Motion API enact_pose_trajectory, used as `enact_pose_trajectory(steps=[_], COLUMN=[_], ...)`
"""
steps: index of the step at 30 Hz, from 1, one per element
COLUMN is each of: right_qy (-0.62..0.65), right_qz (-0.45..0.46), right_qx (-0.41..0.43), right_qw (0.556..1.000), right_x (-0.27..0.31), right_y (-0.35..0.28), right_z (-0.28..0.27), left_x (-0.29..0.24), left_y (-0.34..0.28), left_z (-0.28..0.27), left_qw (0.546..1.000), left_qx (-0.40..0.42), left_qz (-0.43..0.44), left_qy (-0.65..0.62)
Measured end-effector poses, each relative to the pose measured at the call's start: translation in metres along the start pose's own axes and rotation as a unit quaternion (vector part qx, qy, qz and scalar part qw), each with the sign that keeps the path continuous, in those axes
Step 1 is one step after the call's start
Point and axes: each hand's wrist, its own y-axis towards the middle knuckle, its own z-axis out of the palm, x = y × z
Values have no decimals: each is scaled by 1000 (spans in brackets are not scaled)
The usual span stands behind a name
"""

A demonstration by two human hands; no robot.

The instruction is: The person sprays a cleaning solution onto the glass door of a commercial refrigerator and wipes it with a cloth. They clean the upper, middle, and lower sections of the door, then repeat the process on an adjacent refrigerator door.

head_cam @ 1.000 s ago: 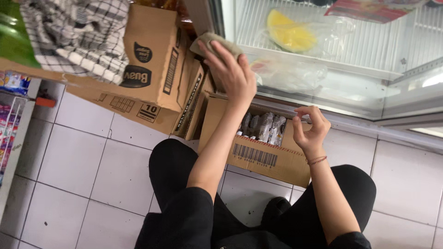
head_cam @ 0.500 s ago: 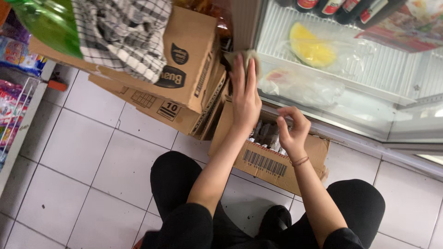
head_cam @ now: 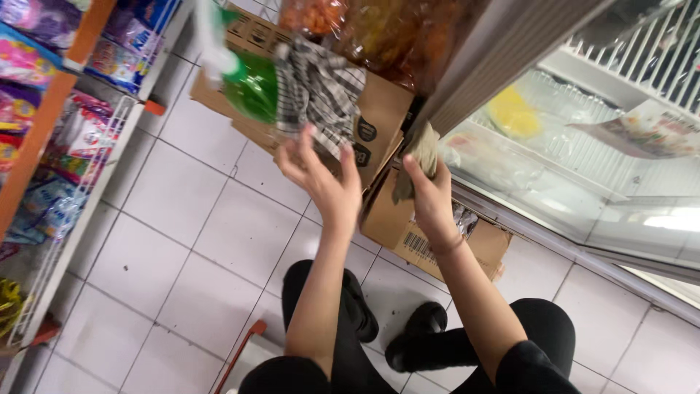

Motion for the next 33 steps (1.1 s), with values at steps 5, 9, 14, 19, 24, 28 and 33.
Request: enact_pose_trajectory(steps=[5, 9, 14, 19, 24, 28, 33], right_qy=[-124, -231, -384, -540, -564, 278, 290], right_qz=[-17, -28, -51, -69, -62, 285, 196], right_qx=[-65, -87, -51, 21, 17, 155, 159], right_qw=[990, 969, 920, 838, 823, 904, 923], right_x=[14, 5, -23, -50, -4, 112, 254], right_y=[37, 54, 81, 88, 63, 9, -73], right_z=[44, 62, 60, 49, 62, 96, 113], left_x=[4, 20, 12, -8, -67, -132, -229], left_y=[46, 43, 41, 52, 74, 90, 107], left_z=[13, 19, -10, -45, -97, -147, -217], left_qw=[987, 971, 960, 874, 903, 978, 944], left_qx=[65, 122, 38, 68, 108, 133, 280], left_qz=[-118, -198, -172, -297, -201, 8, 107], left_qy=[90, -51, -219, -378, -365, -162, -137])
